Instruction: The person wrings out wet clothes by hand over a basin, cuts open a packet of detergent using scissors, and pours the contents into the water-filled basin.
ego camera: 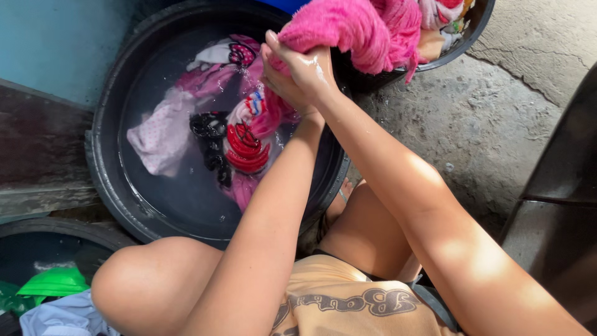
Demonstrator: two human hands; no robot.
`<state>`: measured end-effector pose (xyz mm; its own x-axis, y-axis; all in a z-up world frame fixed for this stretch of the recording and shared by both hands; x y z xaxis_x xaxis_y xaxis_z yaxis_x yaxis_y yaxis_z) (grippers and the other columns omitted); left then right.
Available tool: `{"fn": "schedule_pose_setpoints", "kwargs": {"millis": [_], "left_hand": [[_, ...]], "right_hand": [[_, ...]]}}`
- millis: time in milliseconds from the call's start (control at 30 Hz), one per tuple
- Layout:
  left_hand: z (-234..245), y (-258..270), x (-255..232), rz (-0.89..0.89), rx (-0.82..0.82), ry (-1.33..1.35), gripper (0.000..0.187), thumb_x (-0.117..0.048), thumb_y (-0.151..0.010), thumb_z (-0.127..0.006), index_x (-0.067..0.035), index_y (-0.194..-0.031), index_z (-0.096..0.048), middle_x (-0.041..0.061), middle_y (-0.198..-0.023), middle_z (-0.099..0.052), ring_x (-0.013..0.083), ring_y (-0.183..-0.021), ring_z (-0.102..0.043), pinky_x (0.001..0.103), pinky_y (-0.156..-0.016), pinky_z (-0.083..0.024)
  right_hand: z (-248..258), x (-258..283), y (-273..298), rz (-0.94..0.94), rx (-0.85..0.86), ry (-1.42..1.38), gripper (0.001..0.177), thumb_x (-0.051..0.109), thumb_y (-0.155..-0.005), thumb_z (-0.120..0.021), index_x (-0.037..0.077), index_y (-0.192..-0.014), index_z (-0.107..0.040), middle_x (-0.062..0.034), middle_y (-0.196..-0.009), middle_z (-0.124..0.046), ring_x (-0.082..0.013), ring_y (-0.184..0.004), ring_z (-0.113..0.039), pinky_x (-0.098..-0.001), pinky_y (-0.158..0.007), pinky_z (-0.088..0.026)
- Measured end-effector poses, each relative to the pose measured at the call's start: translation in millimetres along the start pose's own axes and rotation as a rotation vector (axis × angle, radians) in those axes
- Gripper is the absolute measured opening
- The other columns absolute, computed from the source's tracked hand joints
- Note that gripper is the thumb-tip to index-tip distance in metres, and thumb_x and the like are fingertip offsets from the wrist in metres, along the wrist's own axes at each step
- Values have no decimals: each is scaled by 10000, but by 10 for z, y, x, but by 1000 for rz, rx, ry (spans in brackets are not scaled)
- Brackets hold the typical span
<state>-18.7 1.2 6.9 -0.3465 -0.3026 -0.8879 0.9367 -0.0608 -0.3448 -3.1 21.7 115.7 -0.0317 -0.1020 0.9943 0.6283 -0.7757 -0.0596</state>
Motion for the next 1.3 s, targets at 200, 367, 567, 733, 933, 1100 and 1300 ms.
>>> {"fn": "schedule_pose_setpoints", "kwargs": {"millis": [200, 367, 567, 733, 933, 1100, 1300], "left_hand": [[87, -128, 251, -20, 210, 571, 294, -108, -860, -807, -15, -1091, -650, 67, -987, -741, 169, -920, -711, 322, -847, -564], [470, -284, 337, -57, 670, 617, 289, -73, -818, -855, -4, -1032, -672, 81, -983, -759, 149, -918, -726, 319, -818, -583], [763, -324, 307, 661, 1137, 757, 379, 8, -697, -798, -86, -1027, -635, 67, -877, -735, 210, -742, -747, 374, -682, -596], [853, -391, 181, 1045, 1393, 709, 193, -39, -815, -793, 34, -919, -648, 142, -690, -626, 262, -533, -655, 440, -684, -648], [1073, -726, -42, 838, 1170, 634, 108, -20, -783, -767, 12, -851, -689, 99, -665, -657, 240, -486, -635, 416, -574, -616], [1121, -862, -111, 811, 1193, 723, 103, -29, -789, -757, 3, -817, -663, 116, -601, -620, 251, -474, -628, 411, -584, -610], [1016, -838, -338, 745, 1281, 773, 121, -45, -807, -752, -8, -761, -646, 110, -609, -626, 245, -489, -631, 411, -618, -602]], "right_hand": [[25, -143, -173, 6, 1, -218, 365, 175, -839, -904, 28, -1026, -627, -45, -931, -669, -153, -846, -665, -324, -814, -574], [11, -110, -196, -197, 182, -429, 337, 15, -737, -841, 41, -976, -605, -73, -828, -669, -184, -732, -675, -351, -683, -583], [-109, -238, -93, -433, 404, -529, 183, 40, -808, -750, 26, -770, -572, -62, -534, -487, -175, -419, -444, -324, -433, -374], [-12, -284, -88, -397, 561, -585, 211, 213, -984, -735, 29, -938, -642, -50, -709, -569, -169, -636, -538, -336, -643, -468], [743, -117, -129, -188, 830, 912, 697, 675, -937, -638, 17, -1139, -745, -97, -974, -724, -265, -970, -702, -398, -881, -530], [1230, -162, 130, 235, 2, 1335, 849, 441, -689, -910, 0, -1303, -524, -215, -1236, -605, -367, -1187, -556, -528, -896, -482], [1384, -696, -168, 622, 11, 1251, 701, 132, -695, -818, 23, -1321, -523, -146, -1190, -632, -327, -1223, -575, -538, -1029, -396]]}}
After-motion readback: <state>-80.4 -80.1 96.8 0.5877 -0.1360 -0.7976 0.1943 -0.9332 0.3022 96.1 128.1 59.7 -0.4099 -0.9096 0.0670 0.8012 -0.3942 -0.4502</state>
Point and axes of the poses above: each hand's wrist, its own y-axis away from the middle knuckle, its own z-axis out of the back of the hand, x = y × z, the point moved 2 cm from there along -y, towards the middle knuckle
